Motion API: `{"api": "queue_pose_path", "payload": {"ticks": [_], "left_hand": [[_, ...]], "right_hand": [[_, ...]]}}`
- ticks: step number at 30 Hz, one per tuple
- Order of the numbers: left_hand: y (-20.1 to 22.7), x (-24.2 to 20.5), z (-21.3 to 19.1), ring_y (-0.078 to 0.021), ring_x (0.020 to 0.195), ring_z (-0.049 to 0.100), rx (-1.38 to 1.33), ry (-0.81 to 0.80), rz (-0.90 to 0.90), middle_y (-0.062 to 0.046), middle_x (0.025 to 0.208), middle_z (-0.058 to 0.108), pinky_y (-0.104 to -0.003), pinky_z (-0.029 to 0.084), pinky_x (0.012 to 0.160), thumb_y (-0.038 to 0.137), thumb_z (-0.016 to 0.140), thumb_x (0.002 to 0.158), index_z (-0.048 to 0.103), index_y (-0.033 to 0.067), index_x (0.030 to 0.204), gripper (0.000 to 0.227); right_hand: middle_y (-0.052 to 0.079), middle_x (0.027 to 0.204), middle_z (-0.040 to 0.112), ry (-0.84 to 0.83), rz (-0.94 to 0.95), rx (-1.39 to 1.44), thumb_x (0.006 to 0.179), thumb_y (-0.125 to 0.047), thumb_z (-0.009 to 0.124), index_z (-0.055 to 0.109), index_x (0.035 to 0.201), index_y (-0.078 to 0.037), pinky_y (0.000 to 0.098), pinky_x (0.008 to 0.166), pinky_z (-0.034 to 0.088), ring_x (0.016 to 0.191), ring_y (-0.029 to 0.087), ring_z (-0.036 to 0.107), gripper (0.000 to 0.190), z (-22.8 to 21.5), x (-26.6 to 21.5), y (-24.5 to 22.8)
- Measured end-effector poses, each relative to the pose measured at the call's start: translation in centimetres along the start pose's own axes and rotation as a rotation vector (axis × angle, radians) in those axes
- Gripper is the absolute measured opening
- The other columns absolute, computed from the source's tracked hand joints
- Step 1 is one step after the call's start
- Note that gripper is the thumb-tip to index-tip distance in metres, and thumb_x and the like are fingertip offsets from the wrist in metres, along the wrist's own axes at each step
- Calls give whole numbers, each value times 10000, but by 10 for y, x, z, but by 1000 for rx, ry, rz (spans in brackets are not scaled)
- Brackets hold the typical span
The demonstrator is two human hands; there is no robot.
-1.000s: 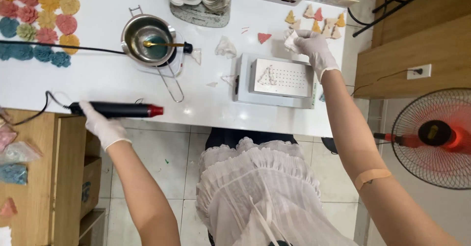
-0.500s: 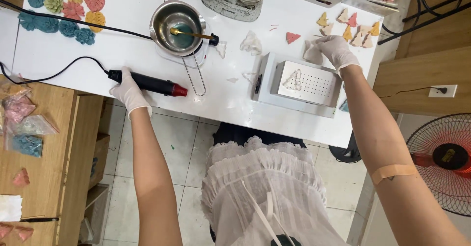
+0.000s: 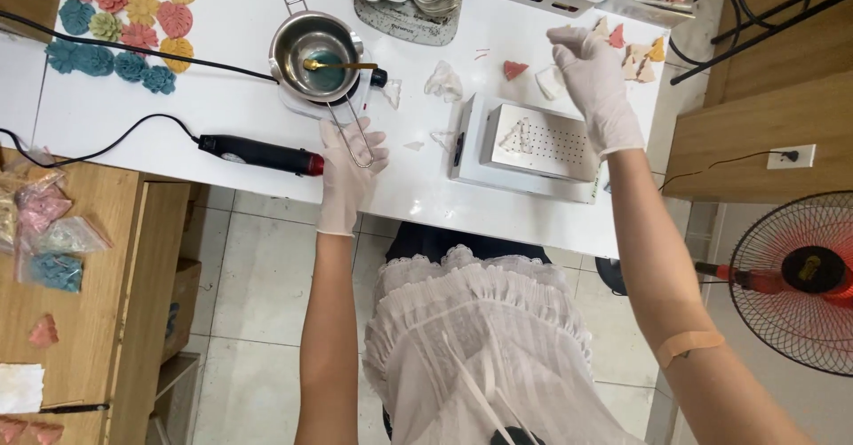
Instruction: The person is using a heat gun and molten wax to create decorative wax pieces.
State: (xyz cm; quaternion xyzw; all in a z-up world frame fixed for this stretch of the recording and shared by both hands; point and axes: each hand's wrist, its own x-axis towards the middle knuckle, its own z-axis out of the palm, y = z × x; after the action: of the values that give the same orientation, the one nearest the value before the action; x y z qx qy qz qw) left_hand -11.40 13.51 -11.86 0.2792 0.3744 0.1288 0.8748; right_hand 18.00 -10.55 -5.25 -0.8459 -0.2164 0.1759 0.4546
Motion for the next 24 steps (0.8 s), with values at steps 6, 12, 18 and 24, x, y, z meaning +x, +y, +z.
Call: {"api": "queue_pose_path", "payload": {"ticks": [6, 12, 18, 24], "left_hand": [[-29, 25, -26, -56, 410, 250, 102, 37, 117, 81, 564, 331, -254, 154, 376, 619, 247, 1060, 573, 83, 952, 637], [-36, -41, 22, -52, 409, 240, 336, 82, 100, 78, 540, 314, -261, 155, 384, 534, 366, 1068, 547, 106, 840, 517], [-62, -98, 67, -58, 429, 298, 435, 0, 50, 56, 539, 364, -256, 224, 401, 378, 531, 1021, 557, 97, 782, 370], [-100, -119, 80, -44, 541, 403, 606, -48, 107, 49, 606, 465, -233, 328, 493, 292, 625, 992, 611, 57, 748, 339]], "right_hand": [[15, 1097, 687, -71, -29, 323, 1005, 11, 586, 587, 1430, -53, 198, 860, 534, 953, 57, 624, 430, 32, -97, -51], [-11, 965, 634, -52, 18, 605, 763, 74, 758, 332, 1555, -86, 216, 778, 564, 814, 63, 602, 914, 92, -156, -44], [-19, 873, 637, 128, 52, 644, 811, 29, 748, 418, 1531, -75, 195, 735, 535, 780, 54, 609, 798, 95, -181, -56], [14, 997, 711, 353, -41, 768, 952, 27, 674, 683, 1178, 39, 198, 802, 523, 878, 64, 632, 227, 67, -186, -33]]}}
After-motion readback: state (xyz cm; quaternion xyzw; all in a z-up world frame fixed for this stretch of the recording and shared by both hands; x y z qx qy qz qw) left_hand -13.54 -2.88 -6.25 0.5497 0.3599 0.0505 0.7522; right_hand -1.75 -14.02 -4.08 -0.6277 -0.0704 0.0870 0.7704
